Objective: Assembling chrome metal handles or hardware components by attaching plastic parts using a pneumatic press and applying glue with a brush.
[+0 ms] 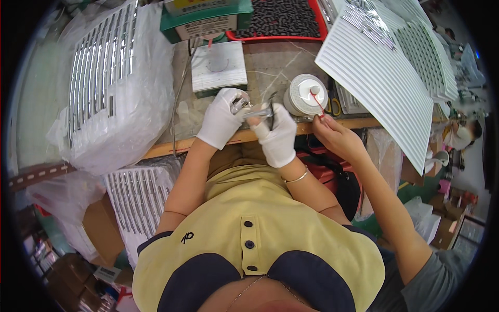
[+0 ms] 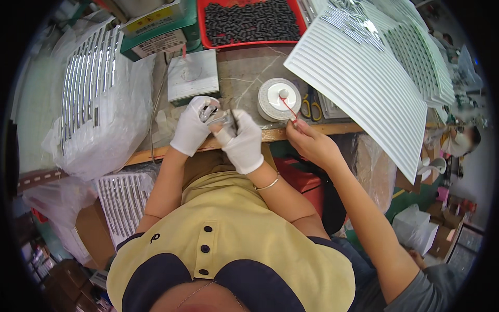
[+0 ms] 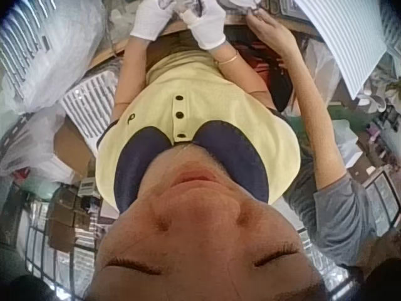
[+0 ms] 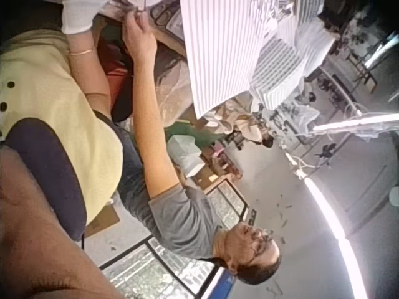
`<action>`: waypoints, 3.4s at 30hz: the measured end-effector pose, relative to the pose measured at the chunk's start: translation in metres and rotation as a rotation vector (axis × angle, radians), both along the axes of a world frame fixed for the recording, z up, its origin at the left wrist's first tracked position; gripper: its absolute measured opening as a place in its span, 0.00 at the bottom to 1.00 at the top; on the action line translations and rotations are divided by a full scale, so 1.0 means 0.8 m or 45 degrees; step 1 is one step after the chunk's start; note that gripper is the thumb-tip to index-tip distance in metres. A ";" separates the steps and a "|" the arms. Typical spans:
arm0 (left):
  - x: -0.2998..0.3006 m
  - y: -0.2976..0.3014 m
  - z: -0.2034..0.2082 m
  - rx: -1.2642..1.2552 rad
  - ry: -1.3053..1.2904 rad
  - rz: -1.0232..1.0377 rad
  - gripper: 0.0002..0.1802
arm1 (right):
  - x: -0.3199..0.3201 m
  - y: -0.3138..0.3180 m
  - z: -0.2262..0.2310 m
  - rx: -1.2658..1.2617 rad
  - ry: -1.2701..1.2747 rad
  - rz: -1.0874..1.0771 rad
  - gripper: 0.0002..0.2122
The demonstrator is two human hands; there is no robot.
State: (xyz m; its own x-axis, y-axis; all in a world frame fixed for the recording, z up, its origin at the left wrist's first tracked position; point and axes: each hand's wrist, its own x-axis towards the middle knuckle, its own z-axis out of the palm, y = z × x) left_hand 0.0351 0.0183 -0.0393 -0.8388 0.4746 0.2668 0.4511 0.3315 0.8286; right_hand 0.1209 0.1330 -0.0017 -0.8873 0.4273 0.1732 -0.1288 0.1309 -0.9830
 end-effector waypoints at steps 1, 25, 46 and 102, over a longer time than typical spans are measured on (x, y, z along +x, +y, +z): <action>0.007 -0.004 0.005 0.128 -0.234 0.004 0.09 | -0.001 0.007 0.005 -0.070 -0.080 0.033 0.10; 0.021 -0.058 0.042 0.283 0.001 0.218 0.12 | -0.041 -0.005 0.053 0.146 -0.142 0.442 0.16; -0.099 -0.011 0.070 -0.433 -0.155 0.482 0.25 | -0.029 0.013 0.014 -0.087 -0.269 0.313 0.08; 0.055 -0.068 -0.018 0.299 0.198 0.517 0.05 | 0.071 0.162 -0.002 -0.091 -0.515 -0.178 0.14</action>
